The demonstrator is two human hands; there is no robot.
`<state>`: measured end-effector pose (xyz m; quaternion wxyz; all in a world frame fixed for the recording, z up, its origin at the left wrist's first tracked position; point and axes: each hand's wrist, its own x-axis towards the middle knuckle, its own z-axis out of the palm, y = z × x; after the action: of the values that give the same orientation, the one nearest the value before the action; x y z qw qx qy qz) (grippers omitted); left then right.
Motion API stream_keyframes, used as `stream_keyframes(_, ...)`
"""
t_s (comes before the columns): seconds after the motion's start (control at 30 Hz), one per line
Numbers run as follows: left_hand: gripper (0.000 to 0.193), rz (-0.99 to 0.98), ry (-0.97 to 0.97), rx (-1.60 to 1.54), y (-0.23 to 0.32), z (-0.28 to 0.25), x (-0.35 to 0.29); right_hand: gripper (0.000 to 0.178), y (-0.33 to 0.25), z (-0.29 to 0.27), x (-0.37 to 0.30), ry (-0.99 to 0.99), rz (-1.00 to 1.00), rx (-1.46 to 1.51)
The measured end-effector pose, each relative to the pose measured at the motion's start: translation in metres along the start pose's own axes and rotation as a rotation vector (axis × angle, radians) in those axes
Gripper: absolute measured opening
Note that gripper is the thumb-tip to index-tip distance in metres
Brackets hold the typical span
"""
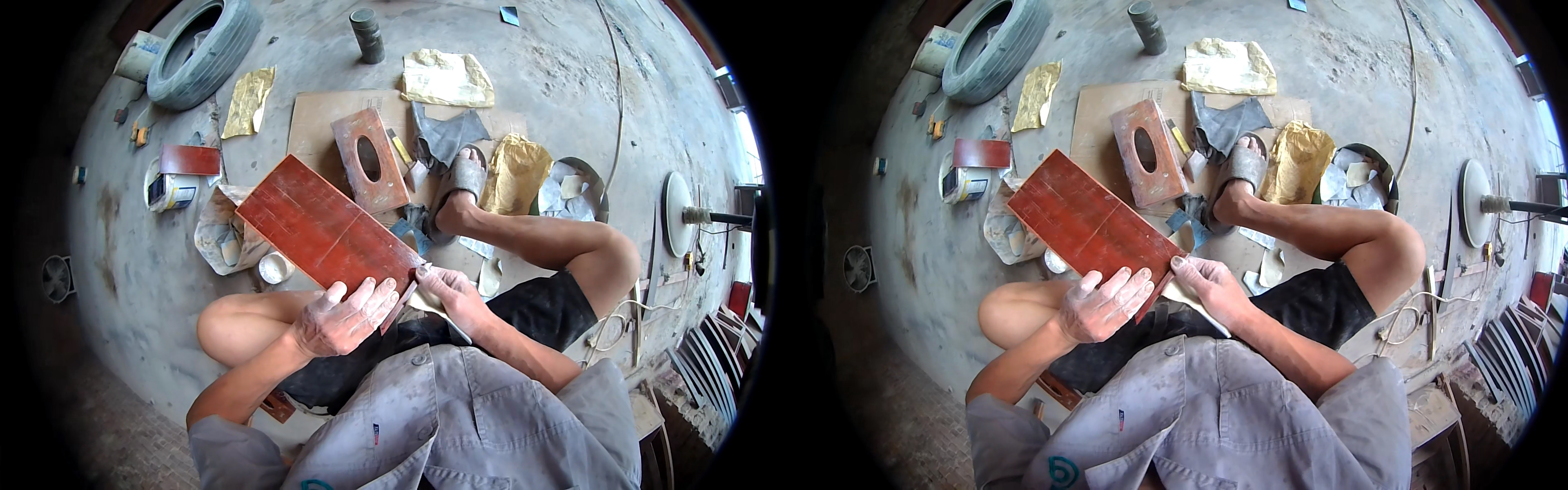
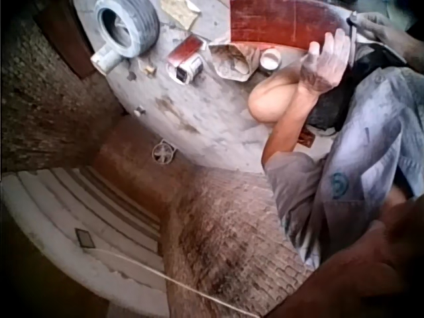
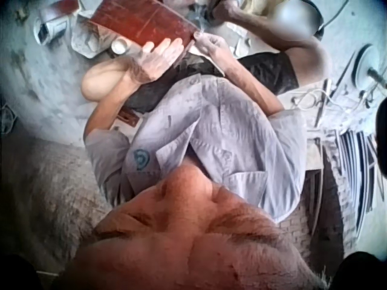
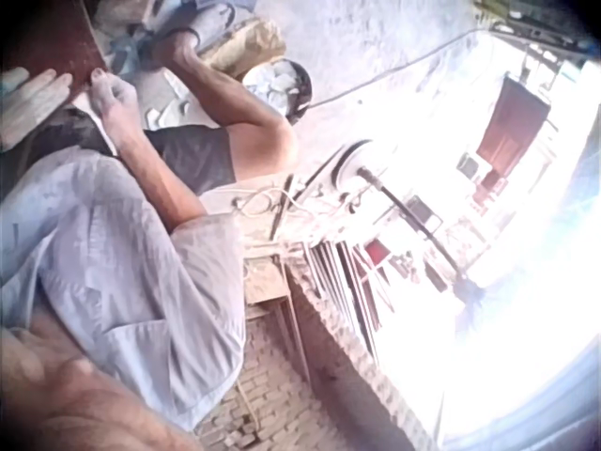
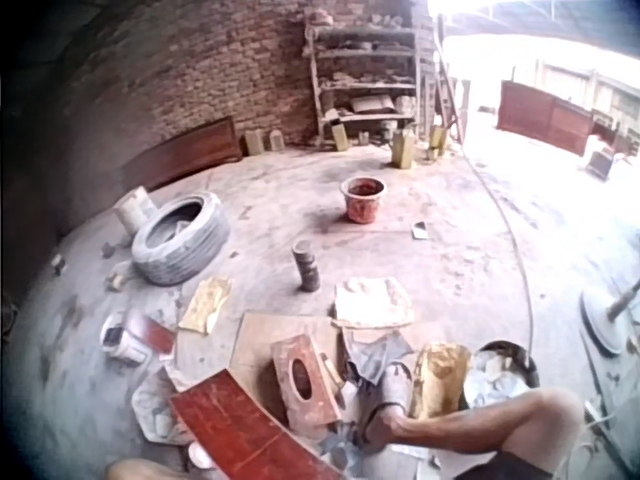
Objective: The person sits on the floor and sands a rectangular wooden block with intricate carvings using a sanding block. They wipe the surface with a cloth and continue sanding the edges and carved details.
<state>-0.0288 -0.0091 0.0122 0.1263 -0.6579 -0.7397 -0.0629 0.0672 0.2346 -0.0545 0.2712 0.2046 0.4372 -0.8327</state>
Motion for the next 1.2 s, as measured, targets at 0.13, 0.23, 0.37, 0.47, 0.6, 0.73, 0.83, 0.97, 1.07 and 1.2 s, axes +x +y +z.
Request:
stream_keyframes(0.13,0.038,-0.007,0.008,-0.005,0.001,-0.001,-0.007,0.033,-0.020,0.027,-0.006,0.039,-0.037,0.093)
stream_keyframes(0.23,0.039,-0.022,-0.009,-0.020,-0.001,-0.002,-0.004,0.033,-0.018,0.020,-0.007,-0.016,0.011,-0.036)
stream_keyframes(0.37,0.042,-0.043,-0.032,-0.073,0.004,-0.007,-0.001,0.035,-0.025,0.018,-0.010,-0.052,0.025,-0.090)
stream_keyframes(0.47,0.042,-0.085,-0.011,-0.165,0.004,-0.008,0.002,0.038,-0.027,0.011,-0.007,-0.083,0.065,-0.109)
stream_keyframes(0.6,0.040,-0.232,0.113,-0.335,0.002,-0.002,-0.003,0.041,-0.048,0.021,-0.004,-0.095,0.117,-0.210)
stream_keyframes(0.73,0.045,-0.419,0.229,-0.474,-0.012,-0.008,-0.003,0.038,-0.055,0.006,-0.015,-0.081,0.038,-0.386)
stream_keyframes(0.83,0.032,-0.680,0.384,-0.508,-0.041,-0.023,-0.011,0.031,-0.075,-0.021,-0.016,-0.076,-0.035,-0.437)
stream_keyframes(0.97,0.029,-1.368,0.389,-0.555,-0.092,-0.046,-0.035,0.021,-0.133,-0.052,-0.028,0.052,-0.283,-0.533)
stream_keyframes(1.07,0.033,-1.415,0.659,-0.622,-0.127,-0.072,-0.055,0.018,-0.185,-0.061,-0.038,0.181,-0.371,-0.733)
stream_keyframes(1.2,0.032,-1.522,0.864,-0.790,-0.148,-0.071,-0.086,0.014,-0.222,-0.065,-0.037,0.312,-0.756,-1.055)
